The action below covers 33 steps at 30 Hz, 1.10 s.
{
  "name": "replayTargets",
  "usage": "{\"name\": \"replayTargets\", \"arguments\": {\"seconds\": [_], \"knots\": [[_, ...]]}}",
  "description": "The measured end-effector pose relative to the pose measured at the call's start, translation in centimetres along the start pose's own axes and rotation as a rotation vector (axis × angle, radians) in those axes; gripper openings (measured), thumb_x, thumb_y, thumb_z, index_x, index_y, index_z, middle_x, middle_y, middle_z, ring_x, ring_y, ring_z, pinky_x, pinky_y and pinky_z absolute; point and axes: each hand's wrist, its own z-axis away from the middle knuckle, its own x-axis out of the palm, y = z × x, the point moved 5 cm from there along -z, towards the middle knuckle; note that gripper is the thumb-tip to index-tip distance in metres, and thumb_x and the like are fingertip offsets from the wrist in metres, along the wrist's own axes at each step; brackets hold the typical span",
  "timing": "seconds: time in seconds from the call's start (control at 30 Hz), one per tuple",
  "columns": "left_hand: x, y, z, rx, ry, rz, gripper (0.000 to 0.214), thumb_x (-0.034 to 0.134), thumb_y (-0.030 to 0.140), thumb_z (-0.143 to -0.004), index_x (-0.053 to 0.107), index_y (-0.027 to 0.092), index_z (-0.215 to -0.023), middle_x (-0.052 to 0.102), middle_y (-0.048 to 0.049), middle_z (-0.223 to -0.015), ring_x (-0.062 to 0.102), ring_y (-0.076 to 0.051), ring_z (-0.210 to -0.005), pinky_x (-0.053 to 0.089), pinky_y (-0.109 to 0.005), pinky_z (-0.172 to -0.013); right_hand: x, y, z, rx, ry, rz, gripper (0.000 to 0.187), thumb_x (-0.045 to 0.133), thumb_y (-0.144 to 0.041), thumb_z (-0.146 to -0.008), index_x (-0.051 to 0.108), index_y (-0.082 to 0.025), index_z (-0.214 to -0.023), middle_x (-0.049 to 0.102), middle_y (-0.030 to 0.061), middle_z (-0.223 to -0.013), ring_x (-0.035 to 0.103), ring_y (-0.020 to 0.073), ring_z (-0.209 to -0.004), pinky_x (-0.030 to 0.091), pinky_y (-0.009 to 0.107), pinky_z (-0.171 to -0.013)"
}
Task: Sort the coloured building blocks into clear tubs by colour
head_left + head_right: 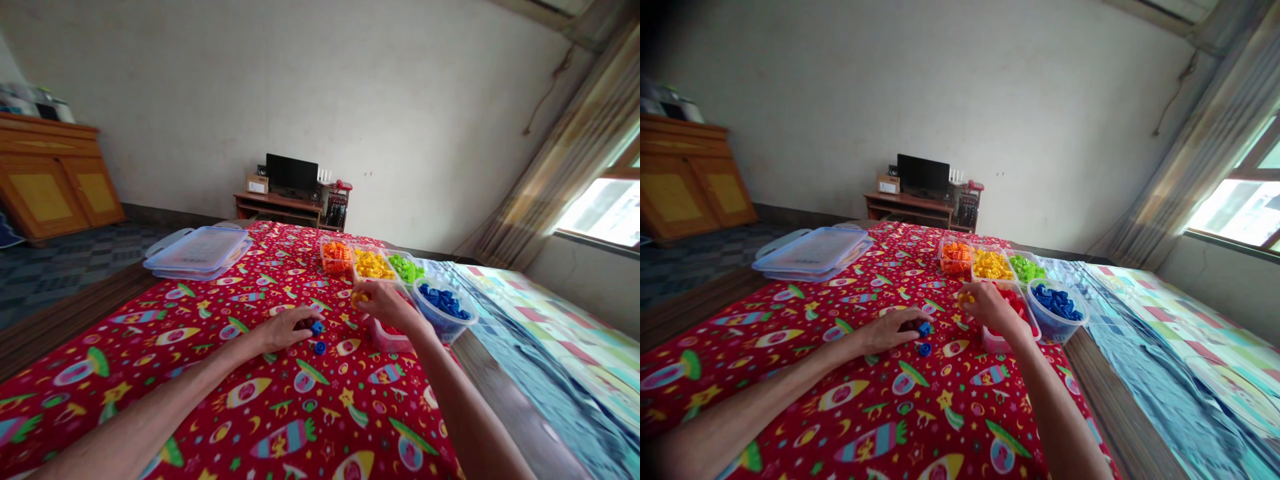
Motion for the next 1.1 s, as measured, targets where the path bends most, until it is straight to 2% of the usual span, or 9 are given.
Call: {"name": "replayTargets", "arguments": {"seconds": [0.17,0.37,0.5,0.6,0.67,0.73,0.9,1.0,1.1], "knots": [[0.0,0.0,-0.1,-0.019,0.013,-0.048,0.036,0.055,0.025,-0.077,0.062,0.020,-0.112,0.066,-0.0041,-0.101,0.060,-0.017,-0.085,0.046,-0.026,-0.078,-3.9,3.5,-3.3,0.159,0.101,-0.030,0.018,0.056,-0.012,-0.076,0.070,-0.014,-0.087,0.066,-0.0009,-0.064,0.066,0.0119,-0.061,0.042,0.016,-0.053],[0.0,-0.4,0.0,0.003,0.023,-0.083,0.033,0.055,0.028,-0.079,0.063,0.022,-0.111,0.065,-0.0045,-0.108,0.060,-0.020,-0.097,0.045,-0.029,-0.086,-6.4,7.4,-11.0,0.355,0.056,0.167,0.014,0.062,-0.006,-0.076,0.070,-0.011,-0.086,0.070,0.0038,-0.073,0.070,0.0133,-0.063,0.048,0.014,-0.054],[0.1,-0.5,0.2,-0.008,0.044,-0.068,0.034,0.055,0.022,-0.077,0.063,0.023,-0.110,0.065,-0.0035,-0.108,0.060,-0.019,-0.097,0.045,-0.028,-0.086,-7.3,8.1,-15.1,0.415,0.064,0.248,0.014,0.062,-0.003,-0.075,0.070,-0.007,-0.086,0.072,0.0118,-0.084,0.071,0.0181,-0.069,0.051,0.018,-0.058],[0.2,-0.3,0.3,-0.020,0.049,-0.048,0.033,0.055,0.020,-0.076,0.064,0.022,-0.108,0.066,-0.0032,-0.106,0.060,-0.018,-0.094,0.045,-0.027,-0.084,-7.8,8.1,-16.4,0.438,0.072,0.273,0.027,0.058,-0.005,-0.079,0.067,-0.004,-0.105,0.069,0.0195,-0.103,0.072,0.0199,-0.070,0.053,0.021,-0.054],[0.1,-0.2,0.2,-0.023,0.049,-0.043,0.034,0.056,0.020,-0.075,0.064,0.022,-0.108,0.066,-0.0035,-0.107,0.060,-0.018,-0.096,0.045,-0.027,-0.085,-8.2,8.2,-16.6,0.431,0.089,0.286,0.036,0.056,-0.009,-0.082,0.062,-0.005,-0.118,0.063,0.0223,-0.118,0.072,0.0190,-0.071,0.053,0.021,-0.052],[0.1,-0.1,0.2,-0.019,0.049,-0.037,0.033,0.057,0.019,-0.075,0.064,0.022,-0.107,0.066,-0.0034,-0.108,0.060,-0.019,-0.098,0.044,-0.028,-0.087,-8.6,8.3,-16.5,0.398,0.111,0.288,0.039,0.055,-0.011,-0.083,0.059,-0.006,-0.122,0.062,0.0218,-0.119,0.071,0.0172,-0.070,0.052,0.020,-0.052],[0.1,-0.4,0.0,-0.036,0.043,-0.017,0.035,0.056,0.022,-0.076,0.063,0.023,-0.110,0.066,-0.0031,-0.102,0.060,-0.017,-0.091,0.046,-0.028,-0.083,-9.1,7.3,-14.5,0.279,0.103,0.219,0.029,0.050,-0.014,-0.087,0.069,-0.005,-0.106,0.072,0.0134,-0.078,0.068,0.0140,-0.060,0.049,0.017,-0.052],[0.3,-0.9,-0.1,-0.090,0.070,0.060,0.047,0.056,0.022,-0.075,0.056,0.022,-0.122,0.065,-0.0023,-0.097,0.059,-0.015,-0.082,0.048,-0.026,-0.076,-8.7,4.6,-11.7,0.166,0.100,0.137,0.028,0.050,-0.015,-0.087,0.070,-0.007,-0.104,0.072,0.0099,-0.075,0.066,0.0118,-0.058,0.046,0.017,-0.051],[0.3,-1.1,-0.1,-0.127,0.103,0.137,0.056,0.058,0.025,-0.074,0.049,0.022,-0.129,0.065,-0.0016,-0.098,0.059,-0.014,-0.080,0.050,-0.026,-0.074,-7.2,0.9,-8.0,0.009,0.106,0.071,0.025,0.052,-0.016,-0.085,0.071,-0.011,-0.101,0.071,0.0054,-0.074,0.063,0.0095,-0.061,0.044,0.017,-0.055]]}}
